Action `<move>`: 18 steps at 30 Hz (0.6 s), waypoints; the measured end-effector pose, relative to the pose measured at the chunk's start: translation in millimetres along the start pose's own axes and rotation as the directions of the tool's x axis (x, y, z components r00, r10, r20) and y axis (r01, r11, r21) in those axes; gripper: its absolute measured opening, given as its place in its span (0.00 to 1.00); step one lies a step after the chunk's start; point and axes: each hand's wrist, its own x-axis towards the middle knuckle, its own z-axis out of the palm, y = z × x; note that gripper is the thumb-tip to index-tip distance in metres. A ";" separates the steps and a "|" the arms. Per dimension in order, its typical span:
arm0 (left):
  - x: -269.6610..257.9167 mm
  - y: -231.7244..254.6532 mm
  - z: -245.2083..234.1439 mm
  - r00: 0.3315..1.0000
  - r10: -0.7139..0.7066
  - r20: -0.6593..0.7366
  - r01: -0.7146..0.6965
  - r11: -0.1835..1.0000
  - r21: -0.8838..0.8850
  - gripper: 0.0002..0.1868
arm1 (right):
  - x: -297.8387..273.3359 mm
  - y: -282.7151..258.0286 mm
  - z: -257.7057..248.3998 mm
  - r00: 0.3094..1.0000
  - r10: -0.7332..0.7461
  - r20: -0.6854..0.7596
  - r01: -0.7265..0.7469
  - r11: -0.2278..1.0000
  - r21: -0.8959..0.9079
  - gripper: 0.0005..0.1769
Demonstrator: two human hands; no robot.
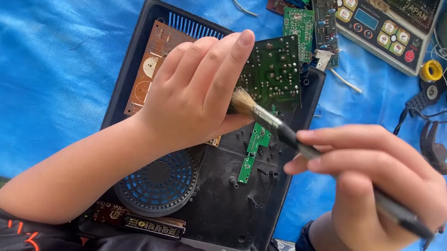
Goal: Cleaning dust from various circuit boards of a disassembled electronic appliance using a handheld brush.
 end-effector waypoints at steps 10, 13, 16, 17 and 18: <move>-4.4 -1.3 9.0 0.999 -0.012 0.050 0.009 0.997 0.071 0.51 | 3.5 7.8 17.4 0.972 0.152 -0.180 -0.164 0.985 -0.058 0.26; 7.9 -3.3 4.0 0.999 0.046 0.000 -0.045 0.995 0.084 0.18 | 3.7 11.3 18.6 0.957 0.221 -0.187 -0.214 0.975 0.060 0.28; 9.4 -7.0 2.9 0.997 0.071 0.022 -0.071 0.997 0.016 0.21 | 4.4 7.9 16.7 0.966 0.173 -0.192 -0.187 0.981 -0.054 0.29; 10.2 -9.7 0.3 0.997 0.071 0.024 -0.071 0.997 0.016 0.21 | 4.7 7.9 16.0 0.966 0.175 -0.192 -0.188 0.981 -0.052 0.29; 11.0 -12.3 -2.3 0.992 0.114 0.062 -0.113 0.993 -0.015 0.23 | 5.0 7.9 15.0 0.967 0.173 -0.185 -0.187 0.980 -0.063 0.30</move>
